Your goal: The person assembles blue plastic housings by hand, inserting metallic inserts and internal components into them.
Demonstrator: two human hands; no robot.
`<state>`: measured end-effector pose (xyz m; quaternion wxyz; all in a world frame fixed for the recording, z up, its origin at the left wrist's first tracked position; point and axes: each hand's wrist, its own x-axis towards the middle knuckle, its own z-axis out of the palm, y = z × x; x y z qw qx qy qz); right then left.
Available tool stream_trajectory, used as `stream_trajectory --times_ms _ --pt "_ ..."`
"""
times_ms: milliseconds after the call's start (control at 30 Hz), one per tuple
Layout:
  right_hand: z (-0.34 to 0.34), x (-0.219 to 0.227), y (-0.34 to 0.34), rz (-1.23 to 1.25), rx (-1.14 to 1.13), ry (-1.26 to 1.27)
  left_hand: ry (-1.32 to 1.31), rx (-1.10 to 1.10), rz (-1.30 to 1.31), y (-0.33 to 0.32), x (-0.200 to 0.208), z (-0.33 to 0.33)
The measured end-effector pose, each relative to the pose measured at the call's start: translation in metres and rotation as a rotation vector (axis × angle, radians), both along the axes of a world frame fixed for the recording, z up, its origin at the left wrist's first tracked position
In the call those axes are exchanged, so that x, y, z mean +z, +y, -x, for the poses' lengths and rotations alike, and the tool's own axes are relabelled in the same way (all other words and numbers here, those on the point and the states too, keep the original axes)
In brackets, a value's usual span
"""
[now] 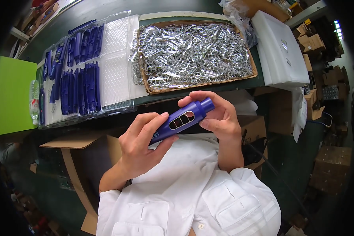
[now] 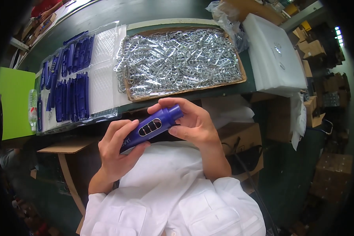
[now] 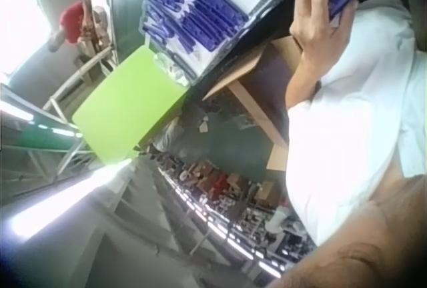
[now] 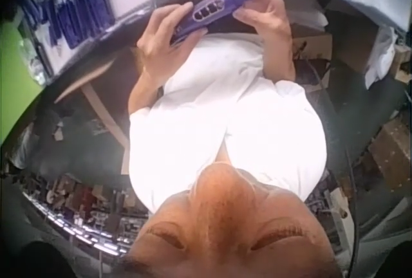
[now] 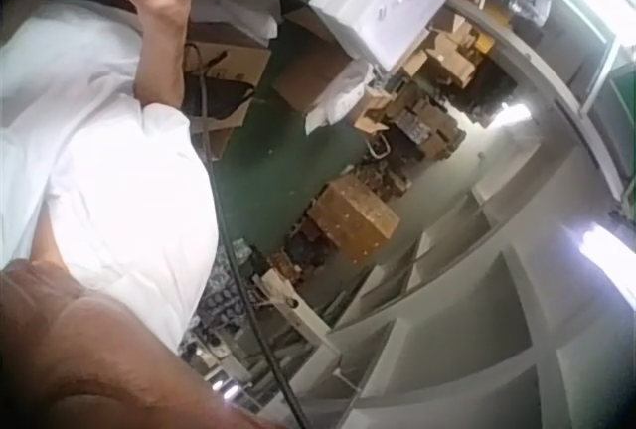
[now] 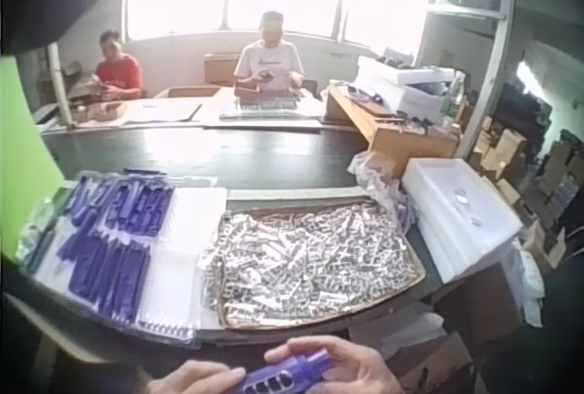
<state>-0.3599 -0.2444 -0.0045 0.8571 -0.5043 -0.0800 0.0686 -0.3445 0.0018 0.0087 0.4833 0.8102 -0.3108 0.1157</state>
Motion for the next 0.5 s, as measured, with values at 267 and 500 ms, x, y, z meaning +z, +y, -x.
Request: stream_trajectory --times_ms 267,500 --pt "-0.0017 -0.0011 -0.0004 0.026 -0.012 0.053 0.004 -0.014 0.025 0.0003 -0.0033 -0.0008" --pt "-0.0036 -0.0017 0.0021 0.035 -0.026 0.071 0.022 -0.008 0.017 0.0029 -0.0069 -0.0018"
